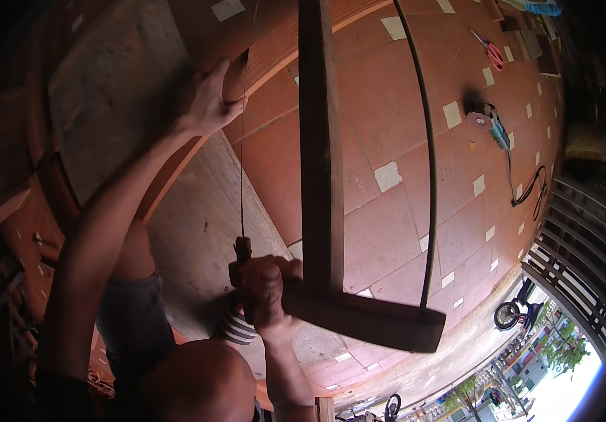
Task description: The person sits on the floor and uses a hand saw to cut a long wooden plank placed on a work surface. They repeatedly saw along the plank, repositioning it as needed, and continue cutting until the end of the clip.
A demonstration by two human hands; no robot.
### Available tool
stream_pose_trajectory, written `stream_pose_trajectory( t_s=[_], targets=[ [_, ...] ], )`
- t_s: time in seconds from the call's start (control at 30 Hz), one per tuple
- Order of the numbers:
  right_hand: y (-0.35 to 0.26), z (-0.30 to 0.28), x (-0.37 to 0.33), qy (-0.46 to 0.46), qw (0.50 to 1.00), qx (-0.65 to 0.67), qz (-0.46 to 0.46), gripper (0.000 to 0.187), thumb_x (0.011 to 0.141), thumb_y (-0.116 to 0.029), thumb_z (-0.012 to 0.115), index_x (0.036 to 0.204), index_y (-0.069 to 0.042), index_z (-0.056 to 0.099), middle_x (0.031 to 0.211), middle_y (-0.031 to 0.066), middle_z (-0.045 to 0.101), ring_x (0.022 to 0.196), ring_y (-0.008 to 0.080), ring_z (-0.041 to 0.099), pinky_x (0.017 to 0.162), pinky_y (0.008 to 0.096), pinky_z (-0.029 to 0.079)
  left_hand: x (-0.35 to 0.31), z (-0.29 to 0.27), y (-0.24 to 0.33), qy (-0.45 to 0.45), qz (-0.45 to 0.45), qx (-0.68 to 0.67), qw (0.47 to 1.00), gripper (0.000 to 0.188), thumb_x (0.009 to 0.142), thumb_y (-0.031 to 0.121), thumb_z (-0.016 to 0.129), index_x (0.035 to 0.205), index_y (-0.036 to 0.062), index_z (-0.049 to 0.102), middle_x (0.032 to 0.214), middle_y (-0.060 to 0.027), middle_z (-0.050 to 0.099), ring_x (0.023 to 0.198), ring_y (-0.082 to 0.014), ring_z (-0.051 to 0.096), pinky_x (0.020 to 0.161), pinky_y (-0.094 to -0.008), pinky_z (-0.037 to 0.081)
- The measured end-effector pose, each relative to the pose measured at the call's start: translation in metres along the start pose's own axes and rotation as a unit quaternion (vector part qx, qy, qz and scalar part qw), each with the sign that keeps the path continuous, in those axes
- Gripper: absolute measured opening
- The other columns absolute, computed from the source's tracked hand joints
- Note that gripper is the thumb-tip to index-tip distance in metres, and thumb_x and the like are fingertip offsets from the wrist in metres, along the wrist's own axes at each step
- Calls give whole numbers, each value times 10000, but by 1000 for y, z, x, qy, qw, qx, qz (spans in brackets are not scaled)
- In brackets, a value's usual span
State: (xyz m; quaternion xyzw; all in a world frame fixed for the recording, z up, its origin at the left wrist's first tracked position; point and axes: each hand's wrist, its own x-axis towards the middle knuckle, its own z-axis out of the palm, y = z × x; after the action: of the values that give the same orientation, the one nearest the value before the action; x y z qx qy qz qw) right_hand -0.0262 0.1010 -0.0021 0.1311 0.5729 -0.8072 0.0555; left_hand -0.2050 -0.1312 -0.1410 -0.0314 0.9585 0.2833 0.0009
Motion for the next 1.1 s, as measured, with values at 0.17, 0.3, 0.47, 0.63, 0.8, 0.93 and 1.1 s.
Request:
stream_pose_trajectory(
  t_s=[0.17, 0.3, 0.47, 0.63, 0.8, 0.93, 1.1],
  targets=[
    [-29, -31, -80, 1, 999, 41, 21, 353, 1064, -231, 595, 790, -91, 422, 617, 52, 490, 548, 191, 492, 610, 410, 491, 2, -3, 12, -36, -40, 28, 998, 494, 811, 267, 782, 1108, 22, 472, 776, -236, 705, 751, -452, 715, 677, -516, 593],
    [33, 13, 46, -4, 999, 42, -33, 350, 1069, -194, 585, 782, -77, 422, 616, 32, 437, 549, 183, 474, 616, 397, 487, -1, -12, 21, -46, -62, 36, 996, 501, 807, 266, 800, 1105, 25, 477, 749, -225, 703, 739, -455, 715, 674, -520, 592],
    [37, 53, 152, 7, 999, -27, -46, 325, 1030, -207, 675, 801, 5, 583, 664, 83, 596, 616, 173, 606, 631, 344, 534, 2, -7, 28, -23, -14, 53, 998, 514, 800, 272, 810, 1109, 26, 482, 735, -213, 697, 731, -451, 712, 671, -509, 589],
    [25, 30, 88, -8, 999, 7, -44, 311, 1062, -177, 621, 835, -27, 470, 655, 82, 563, 600, 165, 552, 619, 345, 501, 3, -2, 12, -32, -36, 50, 998, 517, 788, 275, 814, 1104, 29, 487, 748, -206, 694, 727, -417, 716, 688, -491, 590],
    [-29, -30, -77, -13, 1000, 16, 2, 322, 1055, -283, 624, 879, -59, 473, 665, 108, 563, 572, 232, 551, 619, 438, 520, 1, -7, 18, -46, -43, 68, 996, 507, 798, 288, 798, 1109, 31, 490, 763, -194, 702, 722, -384, 724, 717, -486, 596],
    [-3, -33, -67, 9, 998, 67, -4, 345, 1050, -251, 632, 813, -72, 457, 621, 73, 521, 536, 207, 518, 601, 420, 506, -1, -8, 17, -63, -61, 91, 992, 520, 787, 303, 794, 1120, 26, 505, 778, -186, 714, 729, -377, 731, 728, -485, 600],
    [40, 57, 139, 0, 995, -44, -89, 351, 1047, -183, 621, 753, -33, 498, 649, 51, 483, 593, 177, 500, 653, 392, 514, 1, -9, 30, -48, -50, 69, 995, 524, 791, 324, 779, 1125, 15, 518, 775, -199, 728, 765, -383, 741, 796, -486, 599]
  ],
)
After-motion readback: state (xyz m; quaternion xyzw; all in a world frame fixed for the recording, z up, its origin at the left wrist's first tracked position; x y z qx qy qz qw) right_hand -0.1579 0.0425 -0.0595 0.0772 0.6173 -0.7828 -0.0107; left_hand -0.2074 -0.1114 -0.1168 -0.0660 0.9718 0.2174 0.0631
